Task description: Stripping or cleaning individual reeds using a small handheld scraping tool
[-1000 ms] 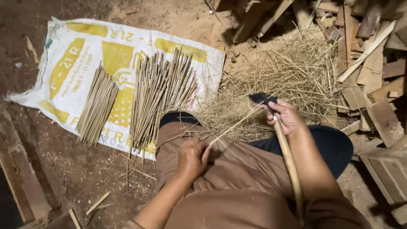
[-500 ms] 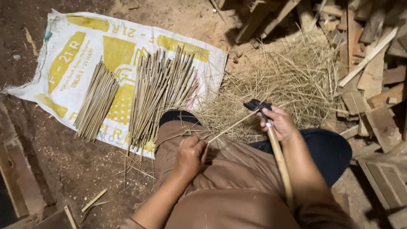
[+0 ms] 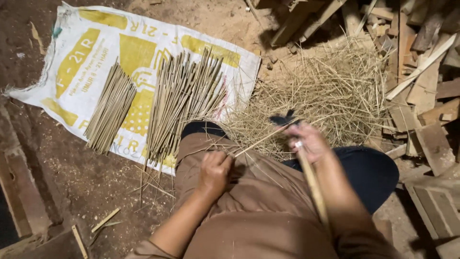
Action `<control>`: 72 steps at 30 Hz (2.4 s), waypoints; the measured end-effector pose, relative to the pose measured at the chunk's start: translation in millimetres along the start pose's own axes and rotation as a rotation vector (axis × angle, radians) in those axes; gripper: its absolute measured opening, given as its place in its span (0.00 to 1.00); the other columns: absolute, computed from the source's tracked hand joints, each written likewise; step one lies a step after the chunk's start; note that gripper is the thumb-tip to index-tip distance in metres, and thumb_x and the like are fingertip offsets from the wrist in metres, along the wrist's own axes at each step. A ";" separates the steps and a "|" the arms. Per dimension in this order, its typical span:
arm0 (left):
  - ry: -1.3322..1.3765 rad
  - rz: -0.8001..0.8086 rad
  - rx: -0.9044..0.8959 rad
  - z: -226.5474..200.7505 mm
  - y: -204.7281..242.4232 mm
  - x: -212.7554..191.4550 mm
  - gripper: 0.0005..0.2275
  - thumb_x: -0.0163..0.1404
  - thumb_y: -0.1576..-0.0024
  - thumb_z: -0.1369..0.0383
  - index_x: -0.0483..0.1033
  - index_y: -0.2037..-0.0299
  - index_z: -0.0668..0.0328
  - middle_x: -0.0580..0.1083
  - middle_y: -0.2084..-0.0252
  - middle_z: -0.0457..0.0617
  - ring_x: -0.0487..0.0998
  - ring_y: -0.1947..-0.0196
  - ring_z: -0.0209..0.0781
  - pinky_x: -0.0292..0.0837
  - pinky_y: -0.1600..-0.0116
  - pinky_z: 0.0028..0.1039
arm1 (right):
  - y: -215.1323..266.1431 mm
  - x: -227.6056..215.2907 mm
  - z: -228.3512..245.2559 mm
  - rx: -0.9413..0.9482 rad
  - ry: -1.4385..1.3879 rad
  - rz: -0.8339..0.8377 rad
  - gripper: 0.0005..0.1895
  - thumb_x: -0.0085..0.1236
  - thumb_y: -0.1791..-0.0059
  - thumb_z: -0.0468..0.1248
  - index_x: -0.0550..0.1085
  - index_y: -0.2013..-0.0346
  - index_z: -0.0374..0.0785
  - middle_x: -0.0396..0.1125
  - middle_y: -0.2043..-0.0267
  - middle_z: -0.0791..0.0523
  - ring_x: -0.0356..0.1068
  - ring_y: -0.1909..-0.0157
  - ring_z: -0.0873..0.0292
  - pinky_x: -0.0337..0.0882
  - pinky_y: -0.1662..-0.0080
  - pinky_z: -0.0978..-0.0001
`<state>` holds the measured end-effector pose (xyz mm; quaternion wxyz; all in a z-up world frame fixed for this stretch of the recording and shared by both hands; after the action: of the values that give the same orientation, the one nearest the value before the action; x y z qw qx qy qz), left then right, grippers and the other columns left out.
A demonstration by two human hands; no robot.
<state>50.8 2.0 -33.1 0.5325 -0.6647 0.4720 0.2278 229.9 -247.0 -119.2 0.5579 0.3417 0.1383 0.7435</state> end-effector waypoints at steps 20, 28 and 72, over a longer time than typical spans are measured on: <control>0.318 0.358 -0.413 -10.6 -29.5 18.3 0.09 0.53 0.40 0.63 0.82 0.57 0.56 0.79 0.71 0.62 0.83 0.68 0.65 0.76 0.67 0.44 | 38.1 85.9 -44.0 0.200 0.048 0.208 0.06 0.58 0.48 0.30 0.69 0.59 0.34 0.73 0.72 0.45 0.73 0.84 0.52 0.74 0.85 0.66; 0.441 0.311 -0.454 -10.6 -23.1 21.5 0.07 0.54 0.43 0.68 0.81 0.65 0.64 0.75 0.72 0.60 0.80 0.66 0.64 0.76 0.62 0.43 | 41.0 79.2 -24.7 0.132 0.009 0.205 0.06 0.54 0.47 0.31 0.68 0.56 0.35 0.73 0.64 0.47 0.72 0.85 0.54 0.73 0.86 0.68; 1.066 -0.469 -0.701 12.5 -23.9 -21.9 0.03 0.38 0.32 0.76 0.65 0.55 0.67 0.79 0.51 0.66 0.84 0.56 0.52 0.82 0.55 0.28 | 64.3 126.2 10.7 0.244 -0.287 0.316 0.26 0.41 0.41 0.55 0.73 0.48 0.34 0.70 0.44 0.34 0.57 0.83 0.79 0.56 0.85 0.91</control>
<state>64.3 21.6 -7.8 0.0154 -0.9042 0.4117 -0.1131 171.5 -154.0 -29.0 0.4031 0.5260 0.0912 0.7433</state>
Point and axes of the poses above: each hand's wrist, its own y-axis away from the middle knuckle, its own x-axis out of the palm, z = x × y, the point moved 6 cm from there along -y, towards the middle knuckle
